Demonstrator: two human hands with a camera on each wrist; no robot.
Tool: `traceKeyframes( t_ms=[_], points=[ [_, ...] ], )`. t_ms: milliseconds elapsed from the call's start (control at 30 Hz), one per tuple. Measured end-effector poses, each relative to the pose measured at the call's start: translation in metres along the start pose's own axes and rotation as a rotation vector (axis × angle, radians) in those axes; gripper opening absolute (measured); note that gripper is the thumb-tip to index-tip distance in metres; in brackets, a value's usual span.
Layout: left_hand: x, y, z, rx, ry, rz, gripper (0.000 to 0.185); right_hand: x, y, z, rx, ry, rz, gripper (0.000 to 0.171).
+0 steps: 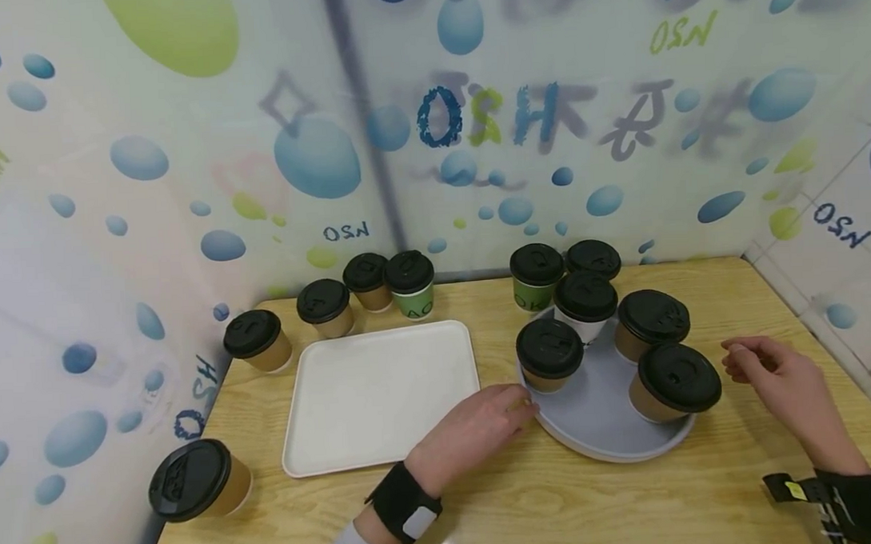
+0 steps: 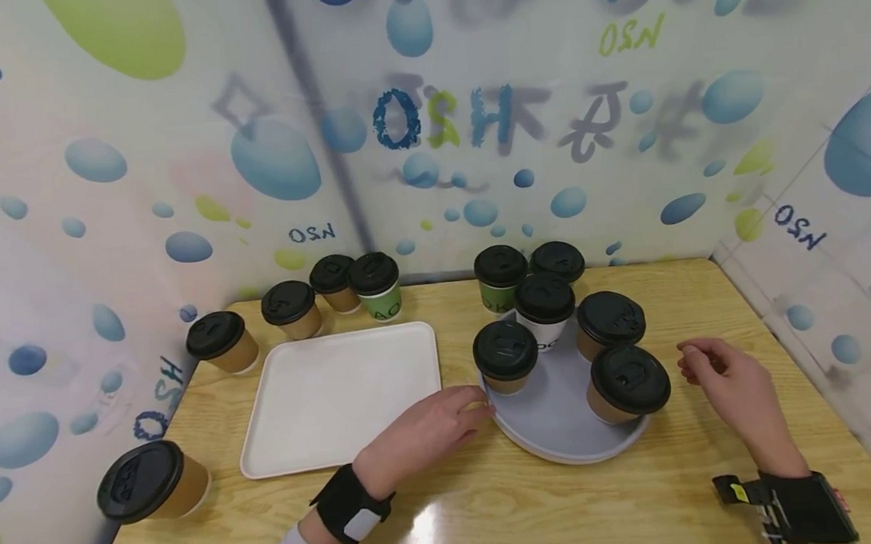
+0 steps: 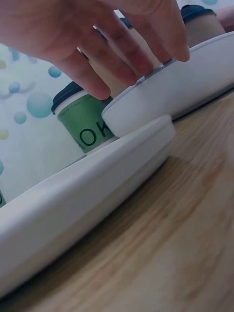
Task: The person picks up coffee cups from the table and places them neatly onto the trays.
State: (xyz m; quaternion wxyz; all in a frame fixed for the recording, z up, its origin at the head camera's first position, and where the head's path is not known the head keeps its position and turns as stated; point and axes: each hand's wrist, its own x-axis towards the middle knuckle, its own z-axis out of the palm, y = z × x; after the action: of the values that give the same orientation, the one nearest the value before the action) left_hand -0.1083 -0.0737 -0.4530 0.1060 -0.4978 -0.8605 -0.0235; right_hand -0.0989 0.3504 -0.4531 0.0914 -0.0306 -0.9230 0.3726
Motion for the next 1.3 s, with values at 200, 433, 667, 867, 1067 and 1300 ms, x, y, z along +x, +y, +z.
traceKeyframes(
  t_ms=[200, 433, 667, 867, 1067, 1300],
  points=[
    [-0.002, 0.014, -0.004, 0.02, -0.048, 0.076, 0.031, 0.002, 0.005, 0.004, -0.018, -0.05, 0.007, 0.042],
    [-0.009, 0.025, -0.008, -0.059, -0.127, 0.183, 0.024, 0.002, 0.008, 0.001, -0.001, -0.034, 0.022, 0.043],
    [-0.007, -0.004, -0.005, 0.012, -0.015, 0.003, 0.025, 0.005, 0.007, 0.001, -0.027, -0.018, 0.037, 0.046],
    [0.001, -0.016, 0.004, 0.042, -0.07, -0.074, 0.047, 0.007, 0.008, 0.003, -0.02, -0.016, 0.024, 0.046],
    [0.002, -0.015, 0.004, -0.032, -0.081, -0.031, 0.04, 0.014, 0.005, 0.002, -0.061, -0.018, 0.019, 0.047],
    [0.0, 0.007, -0.004, -0.037, -0.082, 0.124, 0.03, 0.03, -0.002, 0.003, -0.04, 0.021, 0.001, 0.045]
  ],
)
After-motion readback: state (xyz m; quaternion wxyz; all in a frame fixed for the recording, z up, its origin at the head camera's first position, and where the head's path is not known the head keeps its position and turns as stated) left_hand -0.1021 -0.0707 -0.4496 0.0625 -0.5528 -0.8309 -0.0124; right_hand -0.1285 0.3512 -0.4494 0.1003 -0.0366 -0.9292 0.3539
